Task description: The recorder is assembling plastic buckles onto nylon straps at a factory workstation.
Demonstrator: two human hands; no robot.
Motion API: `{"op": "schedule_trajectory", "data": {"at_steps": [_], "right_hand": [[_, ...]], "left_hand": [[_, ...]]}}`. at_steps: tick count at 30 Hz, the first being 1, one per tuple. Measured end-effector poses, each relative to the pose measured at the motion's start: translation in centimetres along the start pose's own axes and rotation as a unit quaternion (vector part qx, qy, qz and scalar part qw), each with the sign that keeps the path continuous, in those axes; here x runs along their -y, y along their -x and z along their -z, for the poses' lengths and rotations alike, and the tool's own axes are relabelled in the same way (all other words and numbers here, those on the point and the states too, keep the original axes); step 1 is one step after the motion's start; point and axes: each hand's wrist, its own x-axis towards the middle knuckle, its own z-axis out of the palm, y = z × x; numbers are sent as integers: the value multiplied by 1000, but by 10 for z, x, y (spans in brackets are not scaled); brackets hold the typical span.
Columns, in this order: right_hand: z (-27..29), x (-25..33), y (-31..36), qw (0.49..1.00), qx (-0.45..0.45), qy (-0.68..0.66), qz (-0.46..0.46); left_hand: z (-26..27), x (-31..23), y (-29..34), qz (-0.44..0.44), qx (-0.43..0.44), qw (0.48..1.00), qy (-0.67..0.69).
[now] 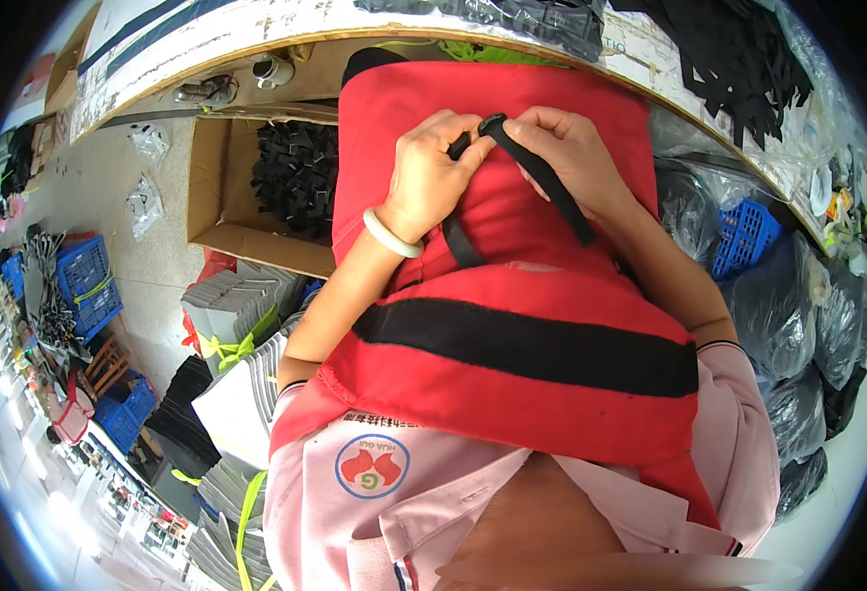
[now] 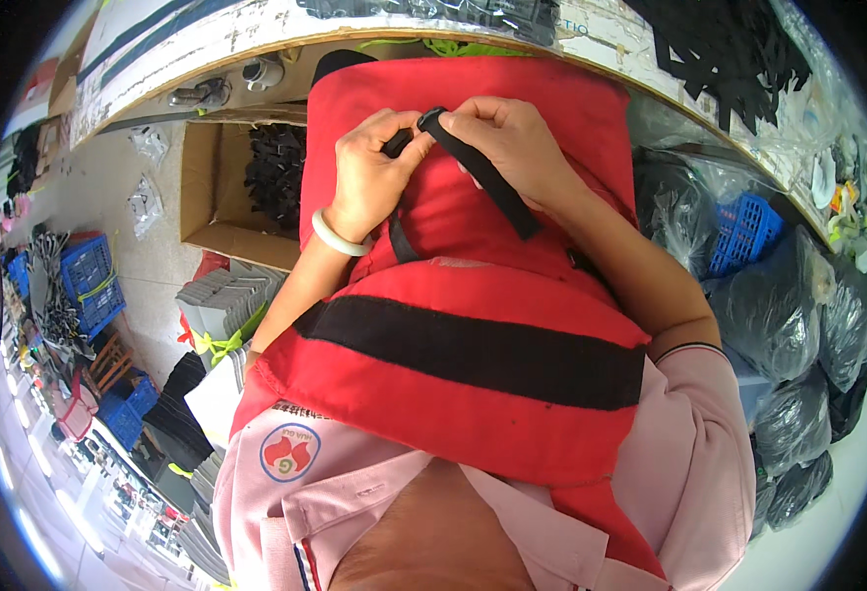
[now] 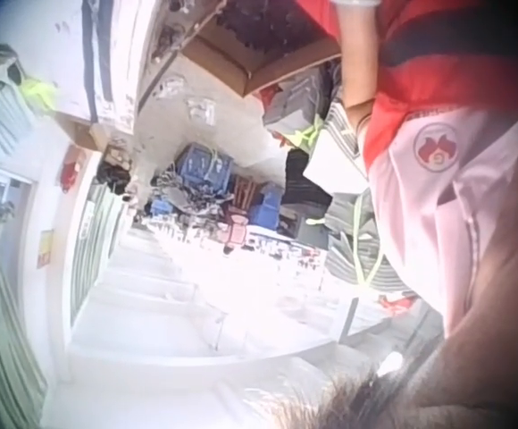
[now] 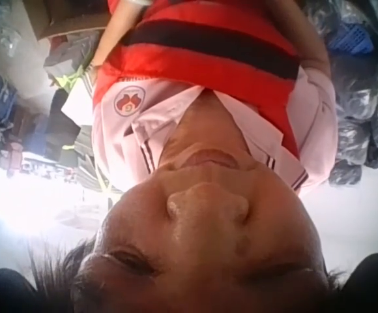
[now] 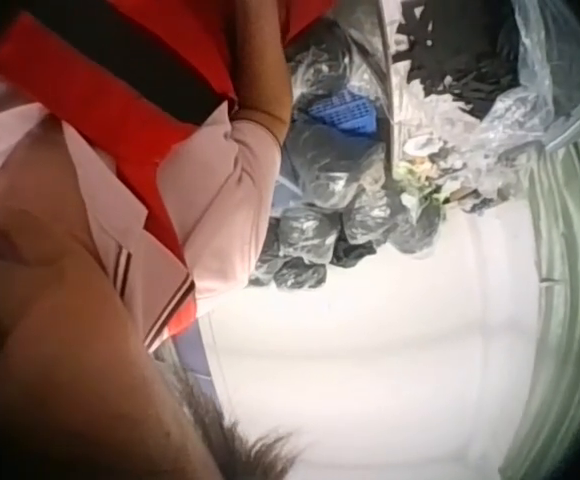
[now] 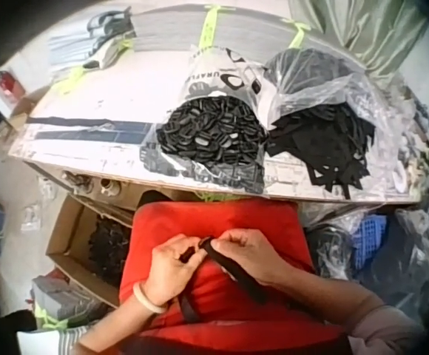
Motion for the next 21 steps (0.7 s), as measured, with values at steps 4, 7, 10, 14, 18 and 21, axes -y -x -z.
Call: {"op": "schedule_trajectory", "data": {"at_steps": [4,7,10,14,18,21], "right_hand": [[-5,-6,-1,999,6,23,36],[-10,-9,-2,997,-14,24,68],[-4,-16,-12,998,-3,-28,55],[4,-16,-18,996,51,-74,17],[-8,-17,-16,994,25,-33,97],[-5,-15,-15,928,-94,171,319]], "left_hand": [[-2,4,4,70,-32,991,105],[-4,7,7,101,-61,974,192],[-5,3,8,-90,-30,995,7],[-3,3,8,255,-8,879,402],[-1,13,3,372,36,743,555],[-4,9,-1,328,58,760,558]]}}
